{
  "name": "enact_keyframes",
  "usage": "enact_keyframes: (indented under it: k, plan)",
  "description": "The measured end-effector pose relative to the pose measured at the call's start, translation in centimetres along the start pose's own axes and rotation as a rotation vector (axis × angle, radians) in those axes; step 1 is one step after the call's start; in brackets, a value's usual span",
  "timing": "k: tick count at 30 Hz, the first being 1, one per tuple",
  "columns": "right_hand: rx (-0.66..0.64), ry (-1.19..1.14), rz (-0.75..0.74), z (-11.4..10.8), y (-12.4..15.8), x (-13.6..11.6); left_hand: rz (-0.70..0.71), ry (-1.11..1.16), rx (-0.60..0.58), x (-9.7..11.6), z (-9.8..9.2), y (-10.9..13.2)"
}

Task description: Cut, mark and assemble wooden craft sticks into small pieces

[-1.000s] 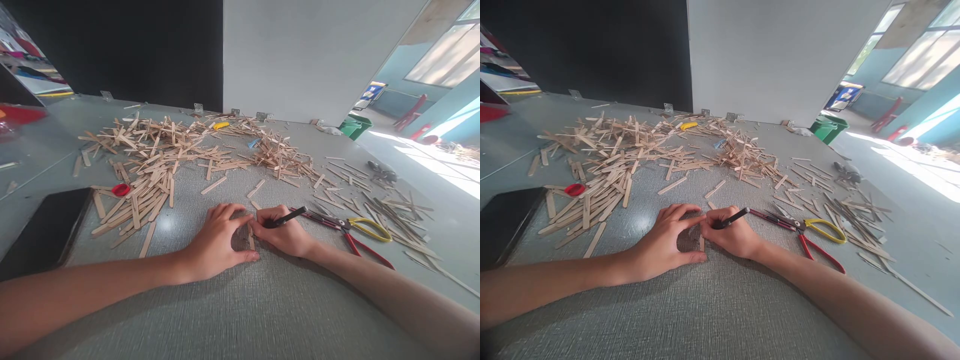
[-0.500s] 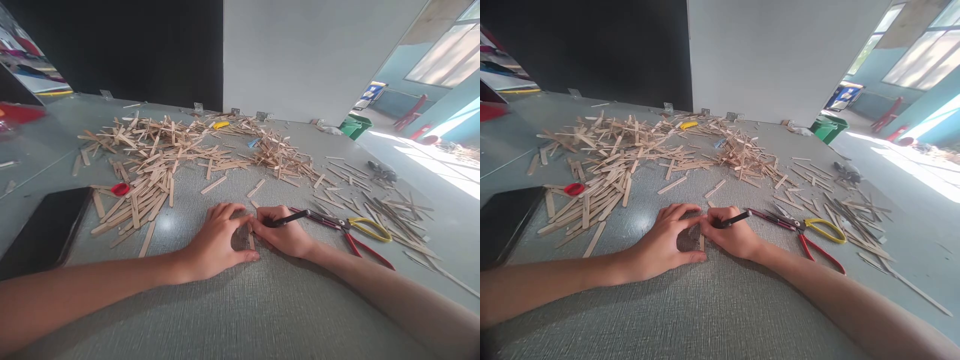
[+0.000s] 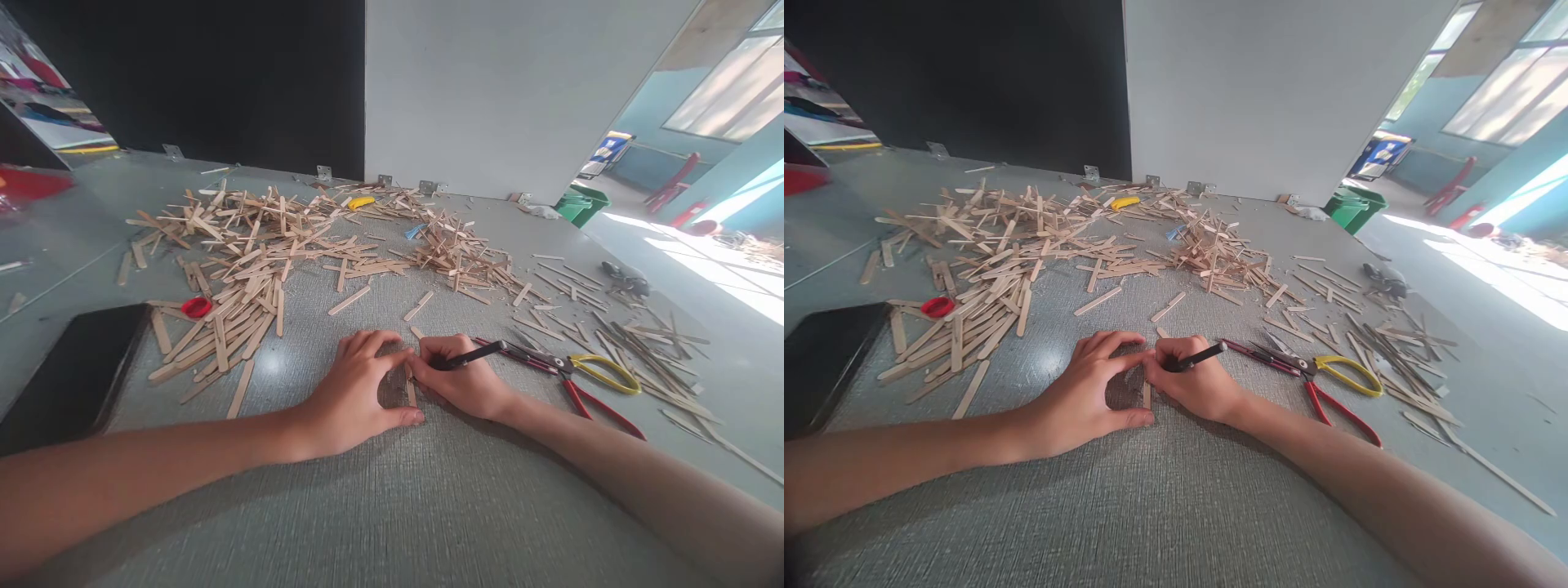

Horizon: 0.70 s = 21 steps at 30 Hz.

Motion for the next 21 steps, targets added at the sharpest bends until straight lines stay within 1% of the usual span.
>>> enact_keyframes:
  k: [7,15,21]
  plan:
    - [-0.008,0.038,-0.034,0.07,-0.18,-0.41,0.004,0.014,0.006,0.16,-0.15,-0.02]
    - [-0.032,0.003,-0.028,0.12,0.04,-0.56,-0.006,0.012,-0.007,0.01,-0.04,0.01]
    - [-0.033,0.017,-0.058,0.17,-0.06,-0.92,-0.012,0.01,-0.01,-0.04,0.05,0.11]
Point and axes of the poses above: each hand's wrist, its own y-axis away from the middle knuckle, its own z-axis out of the palm, x = y × z, the point moved 9 cm from there along -y, towards the middle knuckle, and after that the axes turned 2 degrees about z, right-handed, at the moved point
